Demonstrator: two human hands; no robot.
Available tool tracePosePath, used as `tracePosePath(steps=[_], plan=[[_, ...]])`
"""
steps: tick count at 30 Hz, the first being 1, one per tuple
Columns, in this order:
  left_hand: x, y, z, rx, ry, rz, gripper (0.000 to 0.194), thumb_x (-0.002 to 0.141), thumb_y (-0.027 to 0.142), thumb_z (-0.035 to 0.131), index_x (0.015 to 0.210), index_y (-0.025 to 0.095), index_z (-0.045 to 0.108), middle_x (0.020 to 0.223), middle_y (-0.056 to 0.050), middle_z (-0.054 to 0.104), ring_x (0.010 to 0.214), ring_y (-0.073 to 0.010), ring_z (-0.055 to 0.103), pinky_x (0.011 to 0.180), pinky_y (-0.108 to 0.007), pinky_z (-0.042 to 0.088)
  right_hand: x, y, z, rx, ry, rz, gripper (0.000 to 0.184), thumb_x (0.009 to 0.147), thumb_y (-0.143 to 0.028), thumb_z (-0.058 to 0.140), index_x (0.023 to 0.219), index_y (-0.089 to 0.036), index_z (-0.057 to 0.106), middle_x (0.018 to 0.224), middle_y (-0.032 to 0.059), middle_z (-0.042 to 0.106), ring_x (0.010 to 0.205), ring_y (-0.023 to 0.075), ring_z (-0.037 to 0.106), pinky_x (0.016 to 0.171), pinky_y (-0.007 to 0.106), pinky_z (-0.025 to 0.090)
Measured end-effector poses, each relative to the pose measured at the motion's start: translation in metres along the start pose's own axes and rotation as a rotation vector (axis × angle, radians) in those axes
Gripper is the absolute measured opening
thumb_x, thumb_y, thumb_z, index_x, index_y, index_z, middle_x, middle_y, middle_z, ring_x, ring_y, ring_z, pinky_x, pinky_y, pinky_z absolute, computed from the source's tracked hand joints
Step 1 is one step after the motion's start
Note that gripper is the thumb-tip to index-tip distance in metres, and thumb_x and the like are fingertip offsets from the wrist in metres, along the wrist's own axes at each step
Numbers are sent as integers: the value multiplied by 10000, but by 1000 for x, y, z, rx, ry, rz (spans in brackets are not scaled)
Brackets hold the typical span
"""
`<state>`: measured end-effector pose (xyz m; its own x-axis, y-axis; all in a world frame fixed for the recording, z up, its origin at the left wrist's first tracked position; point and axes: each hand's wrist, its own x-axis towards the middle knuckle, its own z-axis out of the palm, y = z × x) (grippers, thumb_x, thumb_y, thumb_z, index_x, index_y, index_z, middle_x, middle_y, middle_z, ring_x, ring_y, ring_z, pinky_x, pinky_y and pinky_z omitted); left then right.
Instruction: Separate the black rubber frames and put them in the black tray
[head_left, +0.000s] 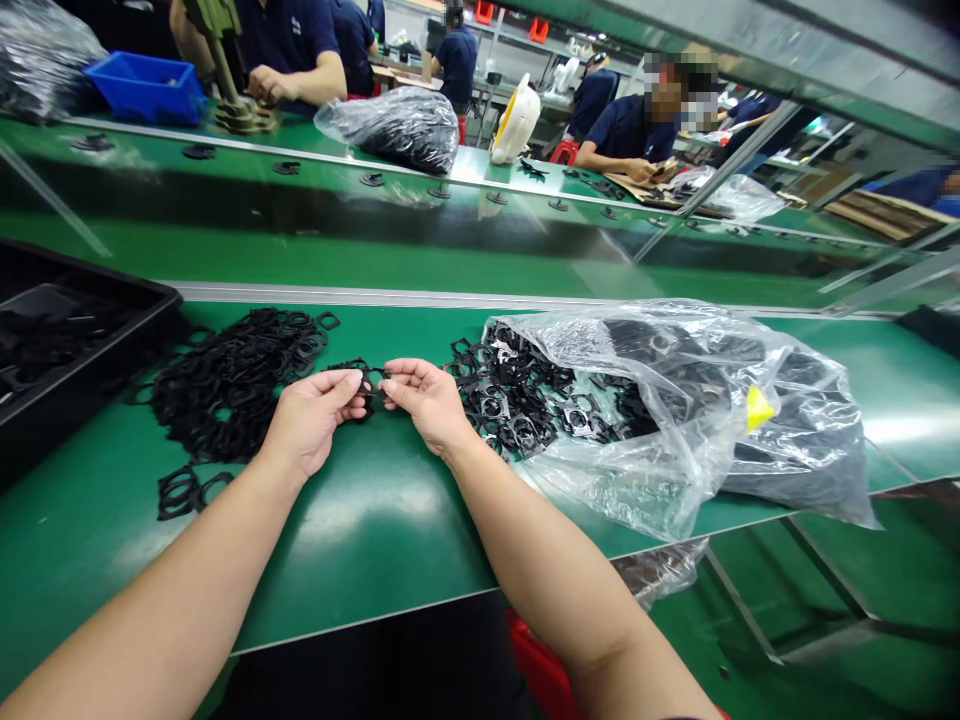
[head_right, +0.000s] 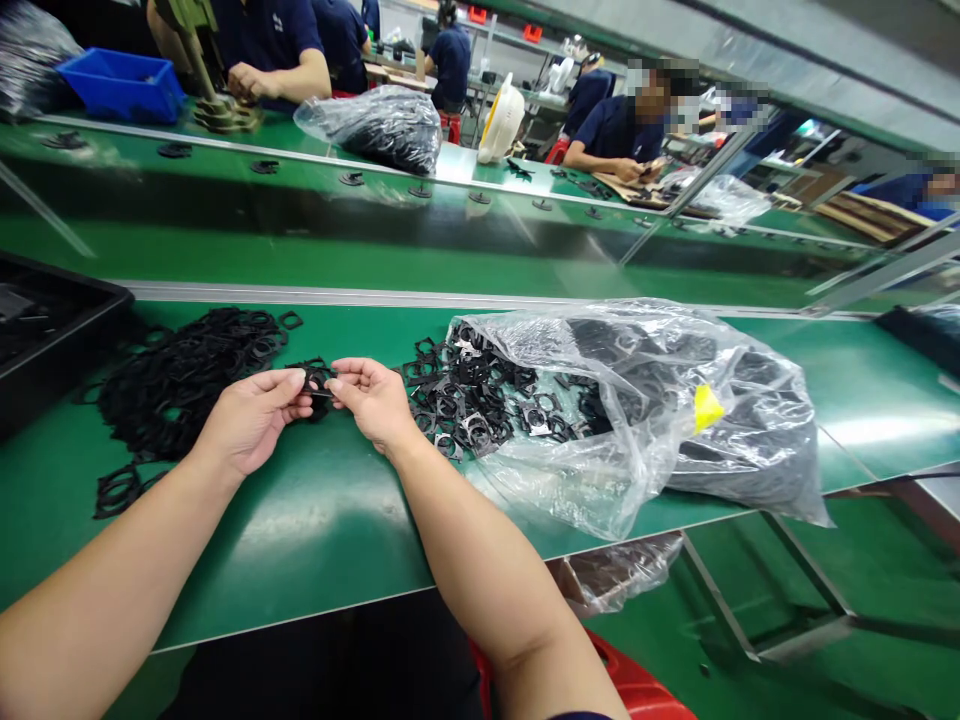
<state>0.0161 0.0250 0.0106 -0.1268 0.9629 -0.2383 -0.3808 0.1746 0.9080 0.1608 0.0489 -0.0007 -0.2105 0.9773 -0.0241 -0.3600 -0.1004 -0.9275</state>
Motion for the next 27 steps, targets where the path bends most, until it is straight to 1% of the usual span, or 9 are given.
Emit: tracePosePath(steps=[5,8,10,13,15,17,19,24,27], plan=[[-2,0,3,-29,6,66,419,516,208,837,903,137,694,797,-17,681,648,-93,605,591,-204,500,-3,-5,0,97,-111,58,408,587,-295,819,953,-195,668,677,-43,639,588,66,585,596,204,520],[-2,1,2,-8,-58,2,390,550,193,815,916,129,696,802,-39,690,631,-99,605,546,-199,473,-4,-8,-1,147,-167,159,392,562,-331,834,879,-176,663,712,-19,676,610,90,638,604,219,543],[-3,1,1,6,-136,-67,334,635,272,773,918,111,698,761,-66,696,637,-126,625,554,-216,477,-4,-8,-1,133,-141,180,390,554,-362,834,831,-163,646,689,-10,681,589,100,647,562,210,538],[-4,1,0,-3,-244,-124,310,748,379,685,878,98,700,780,-97,708,722,-169,662,675,-274,520,-4,-7,1,43,-48,134,368,603,-424,794,777,-152,615,592,-17,650,490,89,605,451,179,484],[-4,1,0,-22,-298,-146,292,766,375,673,839,94,701,815,-103,712,768,-181,669,761,-312,529,-4,-6,2,-30,-9,96,357,643,-452,758,747,-148,603,541,-27,617,433,70,549,410,168,441],[-4,1,0,-40,-312,-169,256,756,340,690,823,93,701,809,-99,709,768,-178,668,756,-304,533,-4,-5,3,-94,9,61,353,681,-478,719,737,-149,604,513,-33,587,416,60,507,408,170,417],[-3,1,-1,-66,-281,-189,216,734,298,714,818,101,700,793,-85,704,737,-164,664,694,-272,535,-5,-4,2,-177,26,-29,330,704,-477,697,769,-162,625,554,-24,593,459,69,514,447,191,430],[-2,2,-2,-126,-262,-198,171,723,260,720,819,120,696,776,-63,690,694,-148,656,631,-253,536,-6,-4,-1,-536,68,-443,140,716,-310,722,822,-227,688,809,21,627,731,129,564,669,267,485],[-2,2,-2,-125,-277,-201,162,721,258,721,803,121,693,757,-58,683,685,-146,653,619,-246,535,-7,-5,-2,-638,35,-540,49,767,-273,679,792,-230,684,821,28,640,785,146,575,711,282,480]])
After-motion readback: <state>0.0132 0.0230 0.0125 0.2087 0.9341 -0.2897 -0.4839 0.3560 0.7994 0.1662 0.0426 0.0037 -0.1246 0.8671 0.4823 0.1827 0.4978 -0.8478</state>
